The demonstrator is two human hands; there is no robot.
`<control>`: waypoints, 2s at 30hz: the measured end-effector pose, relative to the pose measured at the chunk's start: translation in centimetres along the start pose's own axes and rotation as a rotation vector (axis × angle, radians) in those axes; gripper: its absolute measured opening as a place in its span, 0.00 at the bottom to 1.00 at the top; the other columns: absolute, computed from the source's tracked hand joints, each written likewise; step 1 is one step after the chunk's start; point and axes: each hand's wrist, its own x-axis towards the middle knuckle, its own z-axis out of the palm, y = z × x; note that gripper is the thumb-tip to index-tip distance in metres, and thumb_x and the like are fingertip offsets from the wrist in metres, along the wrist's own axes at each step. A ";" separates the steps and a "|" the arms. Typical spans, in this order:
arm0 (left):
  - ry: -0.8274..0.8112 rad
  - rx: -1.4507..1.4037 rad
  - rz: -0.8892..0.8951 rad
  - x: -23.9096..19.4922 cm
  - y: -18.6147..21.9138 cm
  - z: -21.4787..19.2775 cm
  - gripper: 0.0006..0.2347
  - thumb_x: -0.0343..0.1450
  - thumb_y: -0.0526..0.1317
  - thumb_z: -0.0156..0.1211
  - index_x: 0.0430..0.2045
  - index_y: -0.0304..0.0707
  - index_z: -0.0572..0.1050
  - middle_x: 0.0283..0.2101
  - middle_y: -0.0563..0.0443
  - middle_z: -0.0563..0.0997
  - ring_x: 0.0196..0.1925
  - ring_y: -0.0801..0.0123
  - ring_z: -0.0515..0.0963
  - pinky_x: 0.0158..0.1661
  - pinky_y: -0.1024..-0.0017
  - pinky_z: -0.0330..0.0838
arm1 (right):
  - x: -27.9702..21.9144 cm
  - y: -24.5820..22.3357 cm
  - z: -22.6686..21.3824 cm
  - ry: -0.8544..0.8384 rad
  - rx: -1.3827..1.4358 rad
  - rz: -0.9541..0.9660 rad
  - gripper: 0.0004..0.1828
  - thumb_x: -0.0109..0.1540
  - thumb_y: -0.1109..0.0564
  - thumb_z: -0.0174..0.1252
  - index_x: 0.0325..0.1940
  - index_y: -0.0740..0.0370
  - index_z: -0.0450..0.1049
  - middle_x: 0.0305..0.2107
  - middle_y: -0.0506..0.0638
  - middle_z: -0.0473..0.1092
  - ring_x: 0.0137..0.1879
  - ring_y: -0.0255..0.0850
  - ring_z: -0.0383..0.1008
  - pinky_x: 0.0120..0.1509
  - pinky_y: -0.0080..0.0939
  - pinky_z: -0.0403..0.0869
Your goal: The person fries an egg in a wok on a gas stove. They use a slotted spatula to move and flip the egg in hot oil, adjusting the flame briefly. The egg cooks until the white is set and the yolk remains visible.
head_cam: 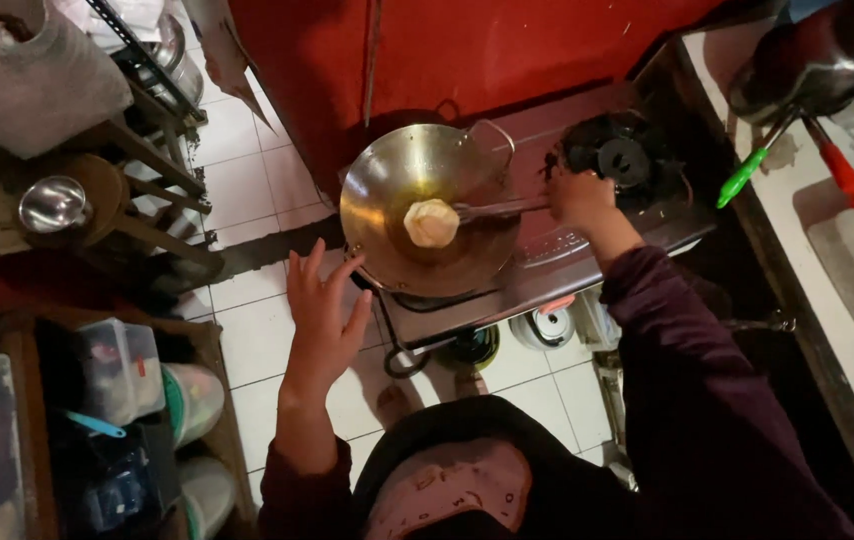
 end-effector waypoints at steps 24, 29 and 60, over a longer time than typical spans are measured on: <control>-0.005 0.006 0.160 -1.0 -3.0 -0.3 0.16 0.77 0.46 0.51 0.61 0.50 0.67 0.70 0.34 0.52 0.72 0.21 0.37 0.65 0.30 0.40 | -2.2 -2.0 2.4 -0.078 0.056 0.109 0.24 0.62 0.47 0.51 0.58 0.54 0.79 0.50 0.57 0.77 0.62 0.56 0.73 0.58 0.64 0.71; 0.002 0.007 0.159 -1.1 -2.4 -0.5 0.17 0.77 0.45 0.51 0.61 0.49 0.66 0.70 0.32 0.53 0.72 0.19 0.39 0.64 0.27 0.42 | -0.9 -1.4 3.8 -0.086 0.097 0.108 0.22 0.62 0.48 0.50 0.55 0.54 0.80 0.49 0.56 0.78 0.62 0.55 0.74 0.58 0.62 0.71; 0.039 0.041 0.194 -1.5 -1.4 -0.2 0.17 0.78 0.47 0.50 0.61 0.49 0.67 0.70 0.34 0.53 0.73 0.26 0.44 0.66 0.30 0.40 | -2.7 -1.7 2.9 -0.165 0.135 0.111 0.24 0.66 0.47 0.43 0.59 0.54 0.77 0.54 0.54 0.75 0.63 0.54 0.74 0.57 0.64 0.72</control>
